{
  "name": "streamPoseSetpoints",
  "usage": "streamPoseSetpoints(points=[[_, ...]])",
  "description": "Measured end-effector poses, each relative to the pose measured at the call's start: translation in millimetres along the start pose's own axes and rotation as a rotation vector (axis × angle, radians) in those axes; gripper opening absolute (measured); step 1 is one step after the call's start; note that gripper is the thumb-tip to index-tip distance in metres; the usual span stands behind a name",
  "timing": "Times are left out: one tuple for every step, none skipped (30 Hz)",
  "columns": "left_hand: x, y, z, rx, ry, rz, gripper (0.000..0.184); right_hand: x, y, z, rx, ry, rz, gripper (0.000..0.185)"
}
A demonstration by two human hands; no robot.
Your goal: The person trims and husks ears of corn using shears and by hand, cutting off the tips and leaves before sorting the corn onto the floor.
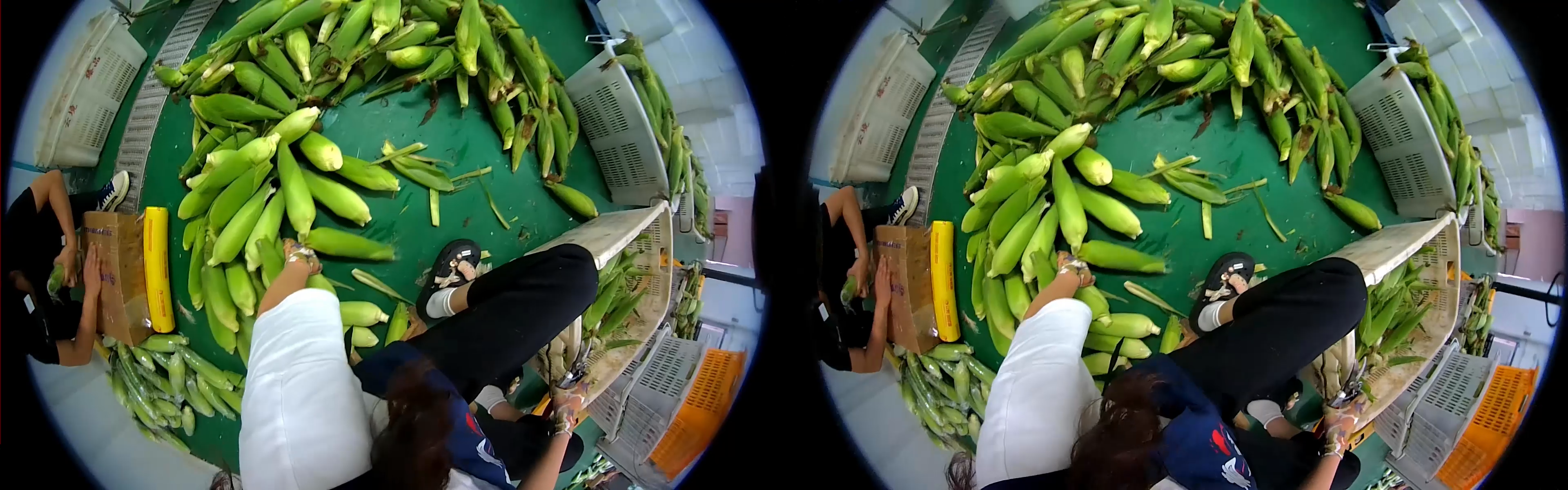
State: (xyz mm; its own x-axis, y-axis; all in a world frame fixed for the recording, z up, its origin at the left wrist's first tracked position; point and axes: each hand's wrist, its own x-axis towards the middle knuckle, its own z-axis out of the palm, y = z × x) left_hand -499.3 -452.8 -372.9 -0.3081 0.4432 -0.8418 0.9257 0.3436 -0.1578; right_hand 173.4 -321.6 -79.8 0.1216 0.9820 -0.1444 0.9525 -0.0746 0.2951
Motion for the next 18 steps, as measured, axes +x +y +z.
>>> streamPoseSetpoints(points=[[5, -3, 9, -0.05, 0.037, -0.057, 0.059, 13, 54, 52, -0.073, -0.047, -0.238, 0.077], [-10, -6, -8, -0.019, -0.04, -0.047, 0.056, 19, 53, 52, -0.07, -0.026, -0.232, 0.077], [-15, -8, -15, -0.036, -0.003, -0.073, 0.054, 23, 45, 50, 0.022, 0.068, -0.092, 0.076], [-23, -10, -17, -0.05, 0.025, -0.101, 0.052, 27, 35, 50, 0.113, 0.152, 0.044, 0.075], [-43, -9, -28, -0.07, 0.135, -0.076, 0.045, 28, -2, 13, 0.171, 0.083, 0.074, 0.075], [-42, -13, -25, -0.059, 0.138, -0.078, 0.045, 24, -34, -19, 0.236, 0.009, 0.106, 0.075], [-35, -16, -16, -0.131, 0.212, -0.093, 0.04, 40, 5, 32, 0.164, 0.213, -0.078, 0.077], [-26, -19, -5, -0.205, 0.289, -0.108, 0.035, 57, 46, 84, 0.091, 0.419, -0.262, 0.078], [-15, -24, 14, -0.199, 0.511, -0.09, 0.029, 58, 28, 71, 0.195, 0.326, -0.18, 0.081], [-15, -27, 20, -0.204, 0.548, -0.058, 0.029, 59, -8, 44, 0.299, 0.228, -0.1, 0.083], [-12, -24, 28, -0.186, 0.611, -0.096, 0.03, 53, -53, 15, 0.179, 0.303, -0.077, 0.084], [-27, -20, 18, -0.217, 0.624, -0.102, 0.032, 64, -39, 36, 0.213, 0.25, -0.065, 0.084], [-43, -15, 7, -0.247, 0.637, -0.109, 0.034, 75, -26, 57, 0.246, 0.198, -0.05, 0.084], [-65, -4, -7, -0.37, 0.648, -0.122, 0.033, 74, -33, 54, 0.258, 0.297, -0.098, 0.084], [-87, 8, -20, -0.434, 0.642, -0.122, 0.034, 72, -43, 47, 0.265, 0.396, -0.142, 0.084], [-84, 22, -7, -0.401, 0.755, -0.117, 0.03, 74, -56, 40, 0.274, 0.501, -0.19, 0.084], [-85, 38, 3, -0.471, 0.87, -0.045, 0.028, 75, -65, 38, 0.214, 0.664, -0.239, 0.08], [-100, 54, -6, -0.66, 0.787, 0.038, 0.03, 71, -75, 31, 0.217, 0.658, -0.224, 0.08]])
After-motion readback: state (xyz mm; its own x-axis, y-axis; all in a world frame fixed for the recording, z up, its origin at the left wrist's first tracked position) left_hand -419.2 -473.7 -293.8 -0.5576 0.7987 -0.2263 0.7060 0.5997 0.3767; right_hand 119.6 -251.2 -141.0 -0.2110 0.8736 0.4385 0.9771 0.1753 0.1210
